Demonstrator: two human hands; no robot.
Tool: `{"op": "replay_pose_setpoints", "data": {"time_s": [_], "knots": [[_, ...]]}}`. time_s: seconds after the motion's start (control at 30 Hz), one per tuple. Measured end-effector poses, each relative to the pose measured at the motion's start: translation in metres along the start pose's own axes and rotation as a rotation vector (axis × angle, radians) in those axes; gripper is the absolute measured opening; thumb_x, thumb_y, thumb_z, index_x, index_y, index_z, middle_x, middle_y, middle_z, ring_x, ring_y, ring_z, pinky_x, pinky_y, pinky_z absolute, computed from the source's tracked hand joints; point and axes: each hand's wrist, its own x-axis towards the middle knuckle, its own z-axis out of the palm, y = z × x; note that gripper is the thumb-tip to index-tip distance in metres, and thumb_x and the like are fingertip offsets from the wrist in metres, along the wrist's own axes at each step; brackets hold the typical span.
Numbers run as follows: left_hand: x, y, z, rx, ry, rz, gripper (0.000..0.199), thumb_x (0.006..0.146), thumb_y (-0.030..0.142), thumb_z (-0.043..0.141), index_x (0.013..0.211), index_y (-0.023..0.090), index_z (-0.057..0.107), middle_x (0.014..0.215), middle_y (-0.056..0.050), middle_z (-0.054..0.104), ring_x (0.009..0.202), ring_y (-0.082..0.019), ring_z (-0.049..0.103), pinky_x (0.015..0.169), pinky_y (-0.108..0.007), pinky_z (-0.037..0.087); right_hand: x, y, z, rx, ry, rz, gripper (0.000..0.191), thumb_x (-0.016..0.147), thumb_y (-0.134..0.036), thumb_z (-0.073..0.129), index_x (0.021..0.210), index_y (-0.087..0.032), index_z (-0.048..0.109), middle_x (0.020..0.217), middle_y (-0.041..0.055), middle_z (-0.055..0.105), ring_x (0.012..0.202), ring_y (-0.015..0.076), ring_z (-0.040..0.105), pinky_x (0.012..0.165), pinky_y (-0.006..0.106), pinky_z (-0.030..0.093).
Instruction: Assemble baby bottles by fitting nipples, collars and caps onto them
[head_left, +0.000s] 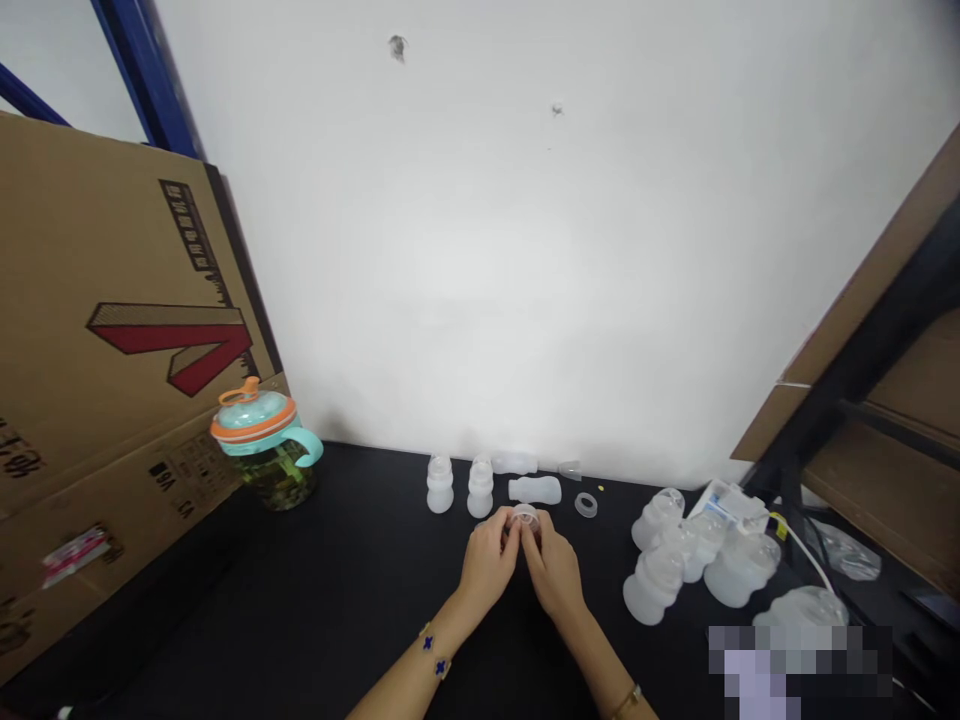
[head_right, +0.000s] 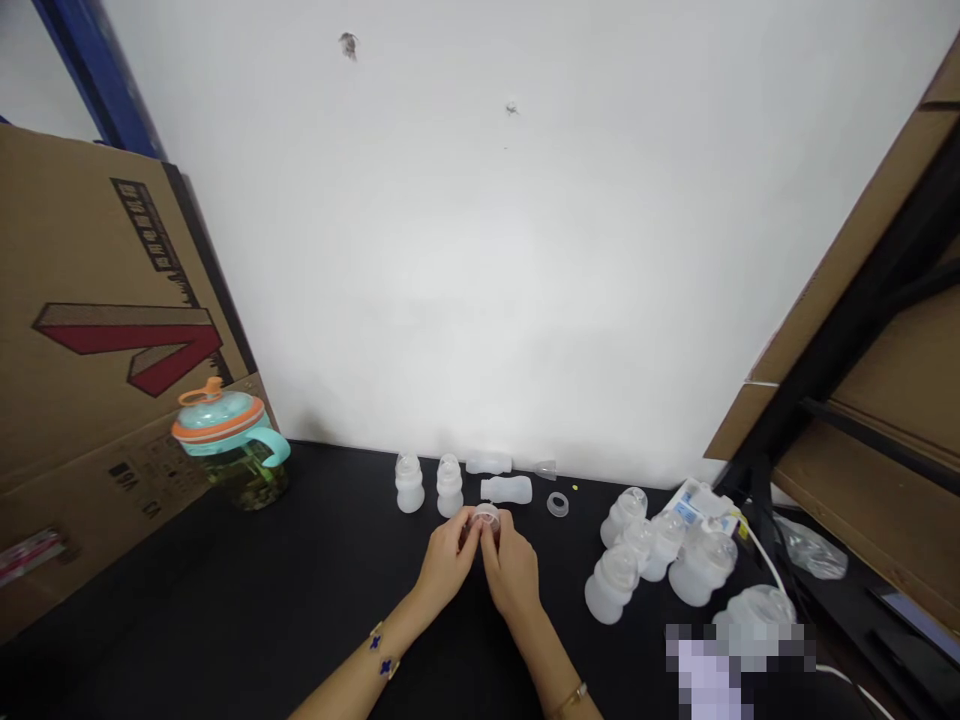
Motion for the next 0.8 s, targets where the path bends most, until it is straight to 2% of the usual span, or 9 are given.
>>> {"op": "replay_pose_setpoints", "data": {"time_s": [0.13, 0.3, 0.47, 0.67, 0.8], "knots": [[0.0, 0.003, -0.002, -0.025, -0.005, 0.001, 0.025, 0.099, 0.033, 0.039, 0.095, 0.022, 0.061, 0.084, -0.003, 0.071, 0.072, -0.019, 0.066, 0.068, -0.027, 0.045, -0.001, 0.001, 0.001, 0.069, 0.049, -0.026, 0.03, 0.099, -0.045, 0.037, 0.102, -0.024, 0.058, 0.08, 0.0013, 0.069, 0.068, 0.0192, 0.065, 0.062, 0.026, 0.041], [0.0, 0.005, -0.003, -0.025, -0.004, 0.004, 0.026, 0.1, 0.034, 0.038, 0.097, 0.022, 0.061, 0.086, -0.003, 0.072, 0.073, -0.019, 0.067, 0.07, -0.028, 0.046, -0.002, 0.003, 0.004, 0.155, 0.11, -0.085, 0.03, 0.098, -0.044, 0.04, 0.109, -0.023, 0.059, 0.093, 0.003, 0.069, 0.069, 0.0169, 0.063, 0.066, 0.027, 0.046], [-0.001, 0.002, -0.001, 0.005, -0.009, 0.005, 0.028, 0.101, 0.034, 0.034, 0.101, 0.021, 0.059, 0.09, -0.006, 0.072, 0.083, -0.023, 0.069, 0.074, -0.03, 0.048, 0.001, 0.007, 0.01, 0.267, 0.15, -0.128, 0.033, 0.097, -0.043, 0.043, 0.115, -0.02, 0.059, 0.097, 0.0059, 0.069, 0.07, 0.0166, 0.063, 0.064, 0.026, 0.049], [0.0, 0.002, -0.002, 0.017, -0.042, -0.019, 0.032, 0.101, 0.036, 0.031, 0.102, 0.02, 0.059, 0.085, -0.006, 0.072, 0.077, -0.023, 0.068, 0.069, -0.031, 0.046, 0.001, 0.012, 0.016, 0.353, 0.18, -0.134, 0.036, 0.096, -0.043, 0.047, 0.119, -0.018, 0.059, 0.094, 0.007, 0.069, 0.068, 0.017, 0.063, 0.06, 0.026, 0.051], [0.0, 0.002, -0.002, -0.011, -0.051, -0.036, 0.032, 0.101, 0.037, 0.032, 0.103, 0.02, 0.059, 0.079, -0.005, 0.071, 0.074, -0.023, 0.068, 0.066, -0.03, 0.045, 0.001, 0.016, 0.018, 0.39, 0.183, -0.14, 0.036, 0.095, -0.042, 0.048, 0.119, -0.017, 0.058, 0.094, 0.0077, 0.069, 0.07, 0.0175, 0.064, 0.064, 0.028, 0.054]]}}
